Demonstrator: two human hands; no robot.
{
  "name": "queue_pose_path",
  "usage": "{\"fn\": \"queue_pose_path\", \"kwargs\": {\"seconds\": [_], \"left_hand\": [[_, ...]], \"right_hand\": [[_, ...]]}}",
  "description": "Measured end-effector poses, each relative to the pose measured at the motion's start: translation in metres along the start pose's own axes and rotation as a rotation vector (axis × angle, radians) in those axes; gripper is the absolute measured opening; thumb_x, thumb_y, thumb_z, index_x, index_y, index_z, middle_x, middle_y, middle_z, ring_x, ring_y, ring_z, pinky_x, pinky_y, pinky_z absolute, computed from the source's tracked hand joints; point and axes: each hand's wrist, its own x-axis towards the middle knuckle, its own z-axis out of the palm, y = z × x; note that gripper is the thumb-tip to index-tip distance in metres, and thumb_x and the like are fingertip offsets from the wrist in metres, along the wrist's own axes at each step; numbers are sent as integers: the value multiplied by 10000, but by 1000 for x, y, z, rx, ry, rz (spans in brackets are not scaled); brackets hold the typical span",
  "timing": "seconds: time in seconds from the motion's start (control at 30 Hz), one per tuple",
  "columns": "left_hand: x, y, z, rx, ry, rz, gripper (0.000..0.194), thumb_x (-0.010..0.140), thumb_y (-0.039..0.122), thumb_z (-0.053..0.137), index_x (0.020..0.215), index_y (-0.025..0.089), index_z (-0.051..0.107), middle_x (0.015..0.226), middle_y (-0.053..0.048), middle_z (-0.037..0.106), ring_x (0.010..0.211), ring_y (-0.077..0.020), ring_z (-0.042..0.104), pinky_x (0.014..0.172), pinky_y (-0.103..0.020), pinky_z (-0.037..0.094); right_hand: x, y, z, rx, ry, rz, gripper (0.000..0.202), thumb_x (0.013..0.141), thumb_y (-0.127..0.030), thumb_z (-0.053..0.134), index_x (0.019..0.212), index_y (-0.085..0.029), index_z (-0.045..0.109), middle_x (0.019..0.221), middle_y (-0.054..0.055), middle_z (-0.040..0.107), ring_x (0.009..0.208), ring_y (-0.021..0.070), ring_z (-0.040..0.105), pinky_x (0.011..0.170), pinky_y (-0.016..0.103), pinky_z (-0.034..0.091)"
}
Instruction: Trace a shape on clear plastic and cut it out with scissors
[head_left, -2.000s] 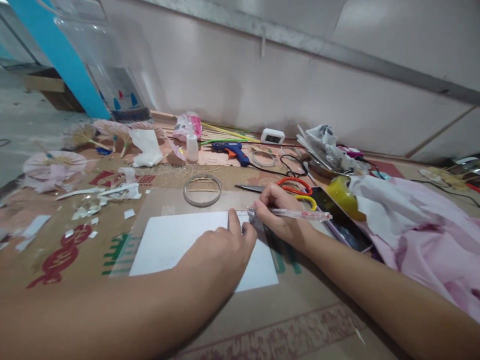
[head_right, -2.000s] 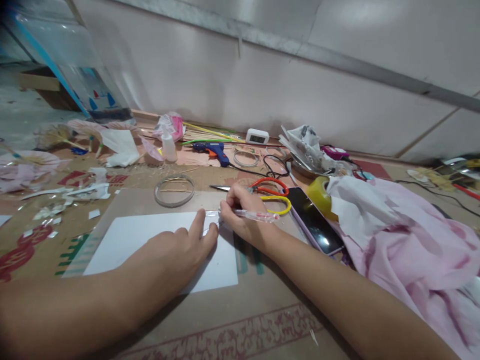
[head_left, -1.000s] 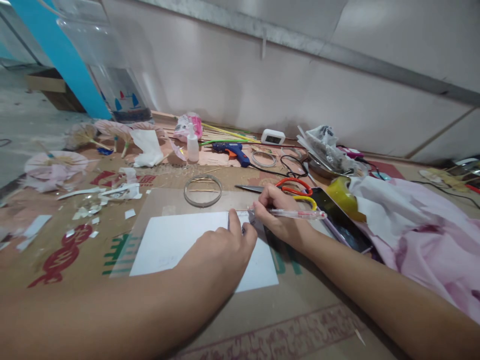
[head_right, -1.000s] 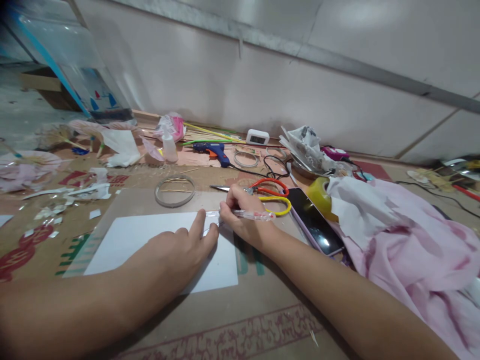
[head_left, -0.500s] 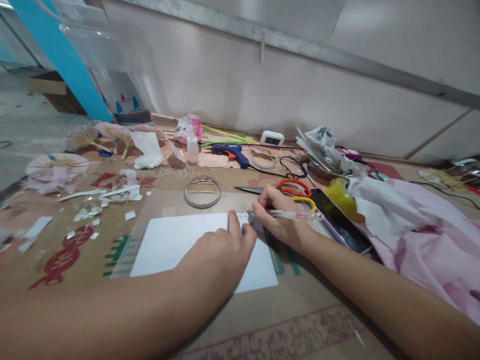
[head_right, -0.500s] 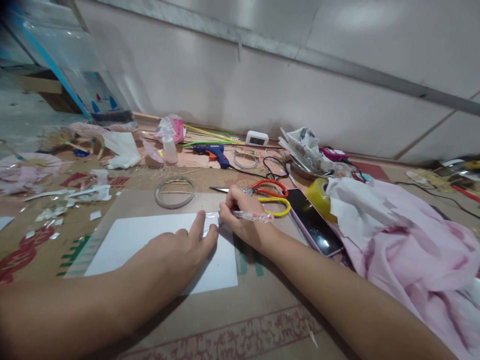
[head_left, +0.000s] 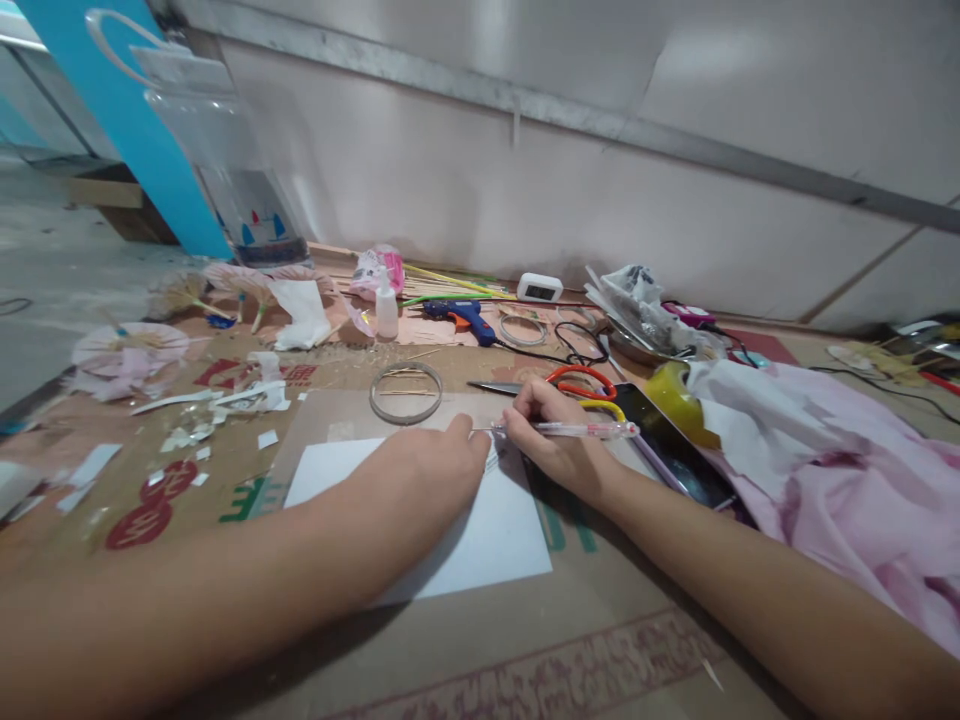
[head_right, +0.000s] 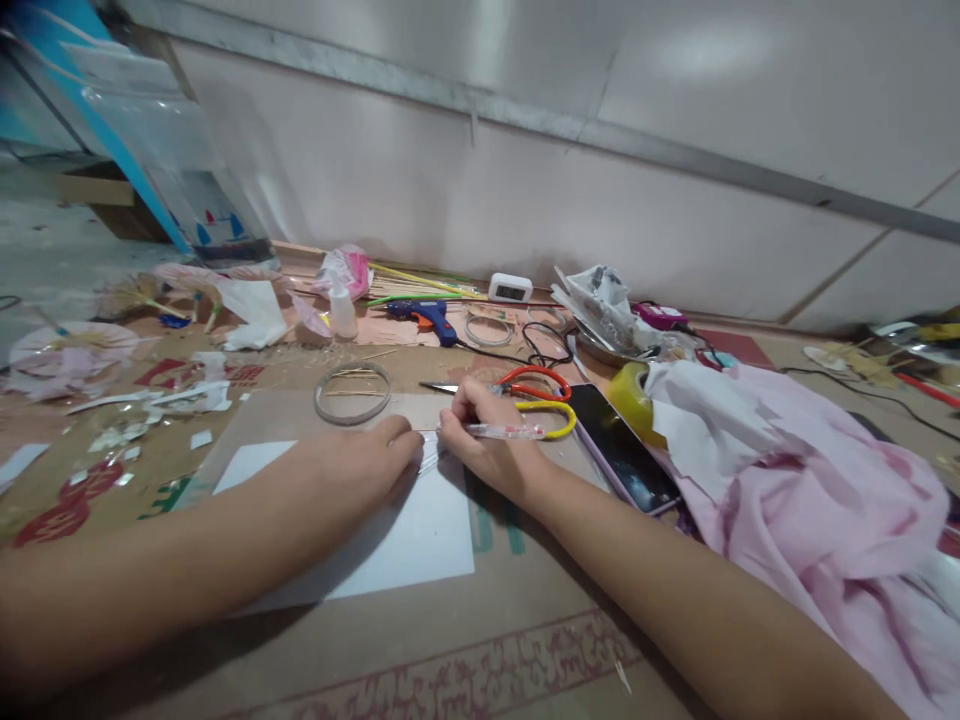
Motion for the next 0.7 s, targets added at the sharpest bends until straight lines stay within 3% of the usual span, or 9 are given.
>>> {"fn": "queue_pose_path", "kwargs": {"seconds": [0.17, 0.33, 0.53, 0.7], "left_hand": [[8, -20, -6, -56, -3, -35, 260, 863, 36, 438, 1001, 124, 640, 909, -93, 643, 688, -195, 641, 641, -320, 515], [9, -22, -8, 4, -12, -61, 219, 823, 30, 493, 938, 110, 662, 923, -111, 639, 679, -201, 651, 624, -315, 512], [14, -21, -9, 156, 23, 5, 237, 775, -5, 512, 943, 89, 650, 942, -121, 636, 687, -188, 654, 611, -282, 502], [20, -22, -6, 230, 28, 28, 242, 826, -11, 442, 910, 60, 657, 889, -145, 627, 645, -209, 650, 551, -302, 470]], "right_hand": [[0, 2, 1, -1, -1, 15, 199, 850, -268, 553, 712, -223, 417, 603, -53, 455, 539, 115, 424, 510, 246, 316], [1, 2, 0, -3, -5, 0, 192, 859, -270, 550, 718, -220, 430, 615, -48, 476, 546, 117, 433, 515, 245, 322], [0, 1, 2, 72, 17, 0, 185, 860, -260, 560, 731, -220, 434, 623, -54, 465, 546, 116, 426, 509, 244, 317], [-2, 1, 2, 149, 69, 23, 200, 886, -294, 557, 753, -219, 428, 636, -59, 461, 553, 110, 441, 517, 239, 326]]}}
